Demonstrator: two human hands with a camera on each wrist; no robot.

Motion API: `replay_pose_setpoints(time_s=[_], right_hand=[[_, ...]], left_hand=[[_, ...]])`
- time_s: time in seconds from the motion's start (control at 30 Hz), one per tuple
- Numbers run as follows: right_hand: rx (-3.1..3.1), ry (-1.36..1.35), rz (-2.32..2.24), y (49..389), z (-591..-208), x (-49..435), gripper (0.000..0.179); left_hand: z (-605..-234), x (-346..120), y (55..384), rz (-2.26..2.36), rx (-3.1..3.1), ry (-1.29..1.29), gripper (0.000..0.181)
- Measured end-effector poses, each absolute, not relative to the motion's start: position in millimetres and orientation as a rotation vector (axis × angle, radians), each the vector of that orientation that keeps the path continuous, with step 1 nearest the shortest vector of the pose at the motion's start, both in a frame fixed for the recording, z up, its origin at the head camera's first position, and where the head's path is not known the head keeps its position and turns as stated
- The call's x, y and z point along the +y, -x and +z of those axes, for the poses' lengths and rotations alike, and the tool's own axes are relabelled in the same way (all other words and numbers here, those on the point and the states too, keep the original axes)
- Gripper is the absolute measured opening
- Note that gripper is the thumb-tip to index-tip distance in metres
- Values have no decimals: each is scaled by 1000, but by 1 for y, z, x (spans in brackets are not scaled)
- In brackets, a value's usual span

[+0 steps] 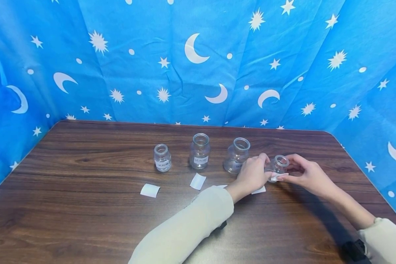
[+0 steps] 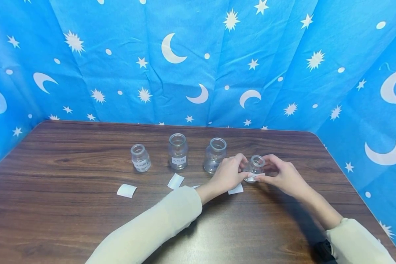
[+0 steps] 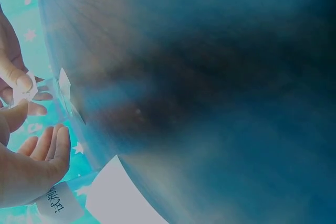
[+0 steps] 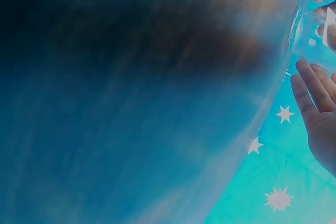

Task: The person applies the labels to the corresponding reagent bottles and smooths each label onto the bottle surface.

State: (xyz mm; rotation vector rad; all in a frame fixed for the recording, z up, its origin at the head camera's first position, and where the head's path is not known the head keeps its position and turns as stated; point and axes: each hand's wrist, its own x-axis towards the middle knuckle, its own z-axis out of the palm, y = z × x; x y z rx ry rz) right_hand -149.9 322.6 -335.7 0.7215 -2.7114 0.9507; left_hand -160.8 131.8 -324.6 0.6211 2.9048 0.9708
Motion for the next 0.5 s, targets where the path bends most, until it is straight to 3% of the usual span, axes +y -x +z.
replay_pose_setpoints(time_s=[0.5], right_hand=[[-2692, -780, 769, 150, -337, 319, 52]], left_hand=[[-324, 132, 160, 943, 2908, -621, 28]])
